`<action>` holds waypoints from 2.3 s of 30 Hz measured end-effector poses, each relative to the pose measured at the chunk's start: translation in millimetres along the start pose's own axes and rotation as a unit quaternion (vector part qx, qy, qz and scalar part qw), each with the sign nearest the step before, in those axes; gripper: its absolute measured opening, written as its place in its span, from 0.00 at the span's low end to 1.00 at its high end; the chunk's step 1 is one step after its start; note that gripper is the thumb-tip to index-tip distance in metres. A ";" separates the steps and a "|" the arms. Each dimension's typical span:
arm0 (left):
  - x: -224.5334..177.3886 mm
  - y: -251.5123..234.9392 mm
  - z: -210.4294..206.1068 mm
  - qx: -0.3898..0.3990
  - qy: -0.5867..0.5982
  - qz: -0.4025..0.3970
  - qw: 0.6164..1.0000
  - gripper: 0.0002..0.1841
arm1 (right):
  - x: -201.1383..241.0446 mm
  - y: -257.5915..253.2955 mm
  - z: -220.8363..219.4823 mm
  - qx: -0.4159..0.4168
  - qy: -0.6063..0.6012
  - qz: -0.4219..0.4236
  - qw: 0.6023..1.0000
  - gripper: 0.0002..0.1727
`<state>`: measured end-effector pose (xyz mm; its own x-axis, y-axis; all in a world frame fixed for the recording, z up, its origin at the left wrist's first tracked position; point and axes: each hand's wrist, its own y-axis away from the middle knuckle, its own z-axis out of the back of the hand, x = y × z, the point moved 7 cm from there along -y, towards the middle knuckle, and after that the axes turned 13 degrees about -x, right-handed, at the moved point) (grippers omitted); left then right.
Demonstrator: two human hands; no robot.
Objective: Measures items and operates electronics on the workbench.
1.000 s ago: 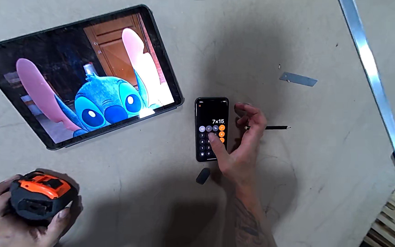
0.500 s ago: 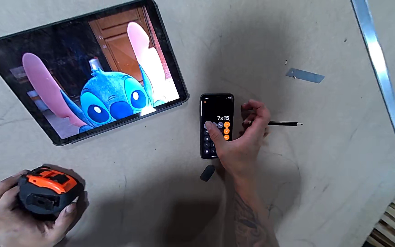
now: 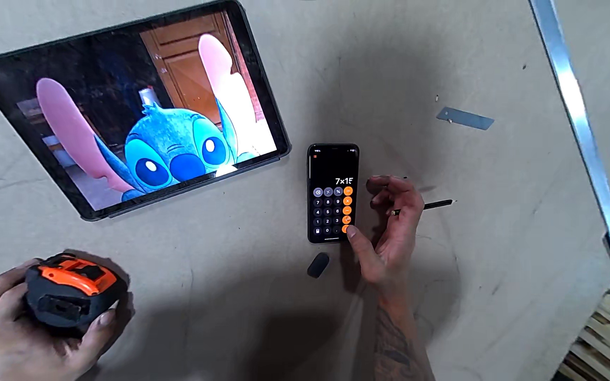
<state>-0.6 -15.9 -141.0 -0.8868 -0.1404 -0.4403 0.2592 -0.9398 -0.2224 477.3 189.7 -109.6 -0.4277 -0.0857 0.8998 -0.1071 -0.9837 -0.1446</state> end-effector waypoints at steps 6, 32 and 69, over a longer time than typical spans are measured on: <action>2.9 1.7 0.3 -0.006 -0.004 0.001 1.000 0.50 | -2.0 -1.5 0.4 -0.029 0.008 -0.011 0.999 0.39; -33.3 -25.1 8.2 -0.039 -0.027 -0.028 0.998 0.48 | 0.6 -9.0 -8.1 -0.020 -0.001 0.052 0.998 0.36; -30.2 -22.3 6.4 -0.038 -0.018 -0.026 0.999 0.48 | 0.6 -9.6 -7.5 -0.049 0.079 0.041 0.995 0.35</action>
<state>17.9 7.3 -117.1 -0.9126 -0.1048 -0.3953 0.2397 -0.9203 -0.3093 471.4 200.3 -110.8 -0.5741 -0.1311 0.8082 -0.1497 -0.9537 -0.2610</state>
